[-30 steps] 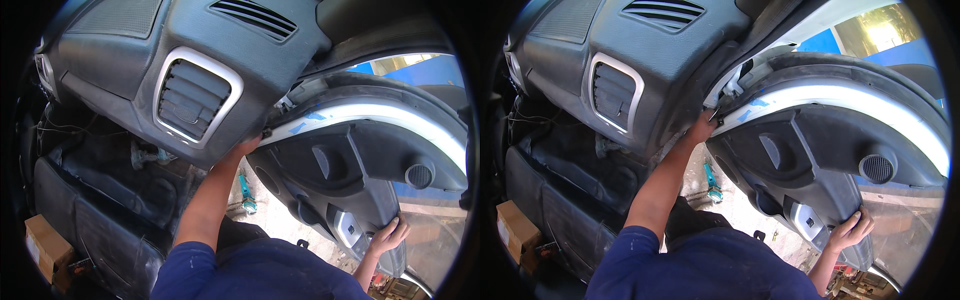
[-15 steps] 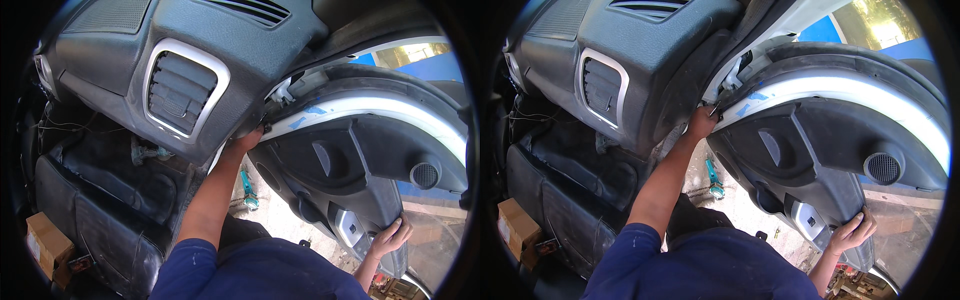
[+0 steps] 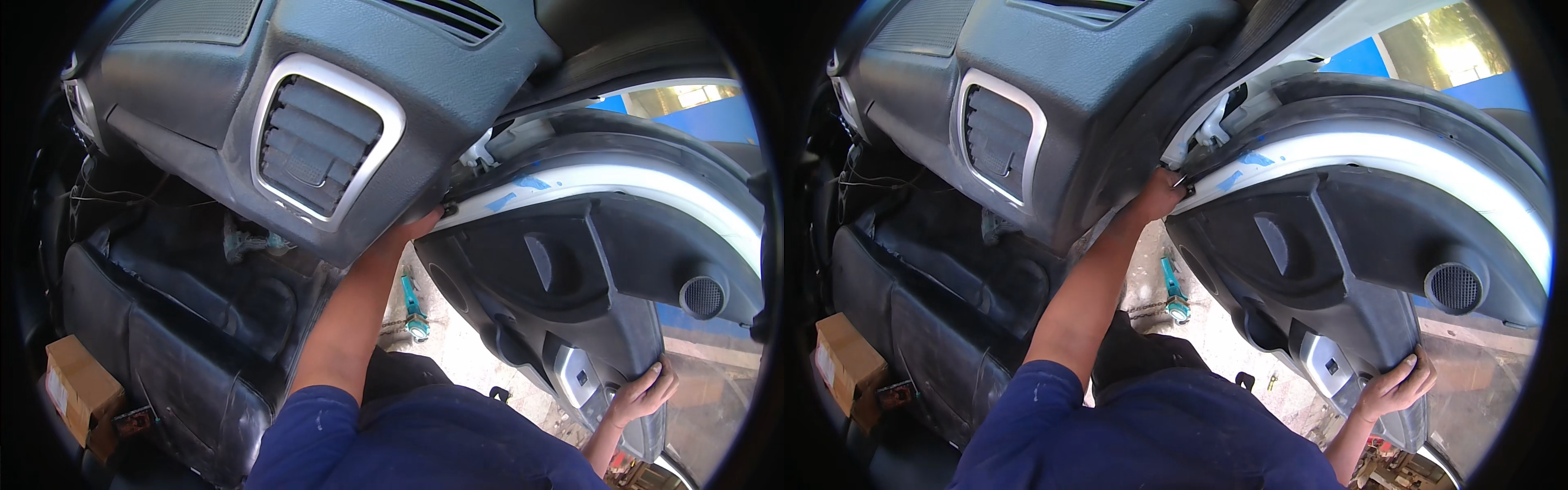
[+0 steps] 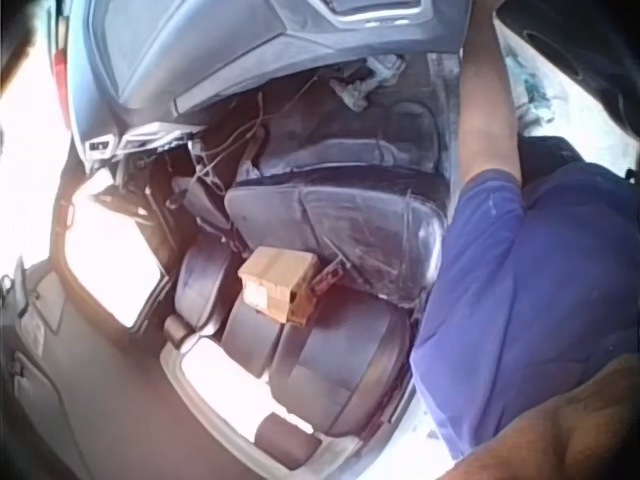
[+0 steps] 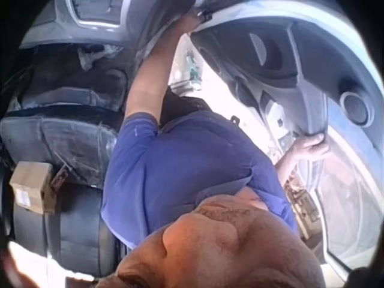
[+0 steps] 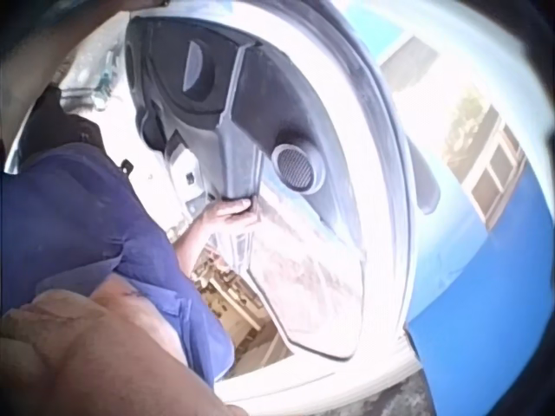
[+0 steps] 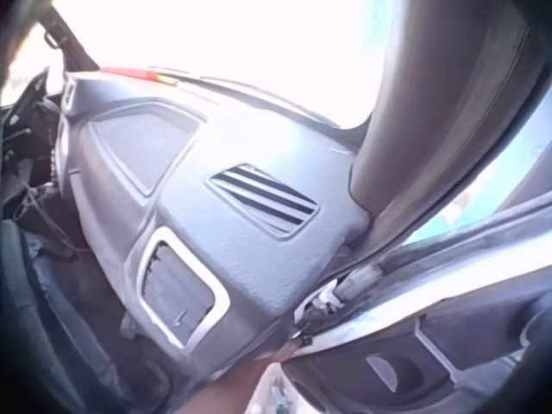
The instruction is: The person works on the driver-side door of a white pickup truck in a workshop. They repeatedly remove and reinstall the interior door handle and lock mechanism, using a power drill and hand tools to remove and tighten screws. The door panel is manipulated and the door is opened and closed multiple times during the process.
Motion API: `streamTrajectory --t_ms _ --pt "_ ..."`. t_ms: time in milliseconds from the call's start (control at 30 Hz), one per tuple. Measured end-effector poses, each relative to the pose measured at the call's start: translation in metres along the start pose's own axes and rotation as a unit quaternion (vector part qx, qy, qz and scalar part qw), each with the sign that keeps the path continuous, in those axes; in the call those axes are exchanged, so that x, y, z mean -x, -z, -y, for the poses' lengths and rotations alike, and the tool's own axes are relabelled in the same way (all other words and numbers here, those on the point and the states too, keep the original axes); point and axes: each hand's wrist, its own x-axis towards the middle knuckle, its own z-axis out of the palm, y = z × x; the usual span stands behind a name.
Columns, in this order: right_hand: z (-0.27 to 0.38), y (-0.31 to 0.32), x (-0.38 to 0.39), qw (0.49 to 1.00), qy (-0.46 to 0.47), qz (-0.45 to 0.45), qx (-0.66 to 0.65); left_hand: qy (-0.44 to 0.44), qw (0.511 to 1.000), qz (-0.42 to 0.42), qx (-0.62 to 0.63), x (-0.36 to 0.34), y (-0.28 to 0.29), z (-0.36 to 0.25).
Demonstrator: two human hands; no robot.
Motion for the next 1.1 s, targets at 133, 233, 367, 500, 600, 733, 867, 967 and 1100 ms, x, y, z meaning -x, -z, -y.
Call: streamTrajectory --t_ms 133,233,367,500,600,733,867,967,1100 --pt "0.003 0.0 -0.002 1.0 0.007 0.0 -0.001 0.003 1.0 0.005 0.017 0.002 0.0 0.003" --pt "0.003 -0.005 -0.004 1.0 0.0 0.001 0.014 0.008 1.0 -0.022 0.002 0.004 -0.003 0.0" --pt "-0.006 -0.002 0.003 1.0 0.012 0.002 0.015 -0.013 0.998 -0.012 -0.067 0.008 0.001 -0.039" --pt "-0.001 -0.003 -0.004 1.0 0.018 -0.006 0.007 -0.02 0.993 0.038 -0.108 0.001 0.012 -0.033" --pt "0.002 -0.004 -0.006 1.0 0.024 -0.011 0.0 -0.042 0.986 0.066 -0.145 0.008 0.016 -0.018" --pt "0.004 -0.003 -0.004 1.0 0.009 -0.009 0.007 -0.008 0.997 -0.07 -0.011 0.029 0.017 -0.027" --pt "0.002 -0.002 0.0 1.0 0.011 -0.011 0.008 0.007 0.997 -0.075 0.007 0.036 0.023 -0.055" --pt "-0.001 -0.003 0.001 1.0 0.012 -0.01 0.007 -0.027 0.994 -0.106 0.002 0.032 0.024 -0.061" --pt "-0.005 -0.002 0.002 1.0 0.022 -0.007 0.007 -0.06 0.988 -0.14 0.004 0.028 0.021 -0.068"
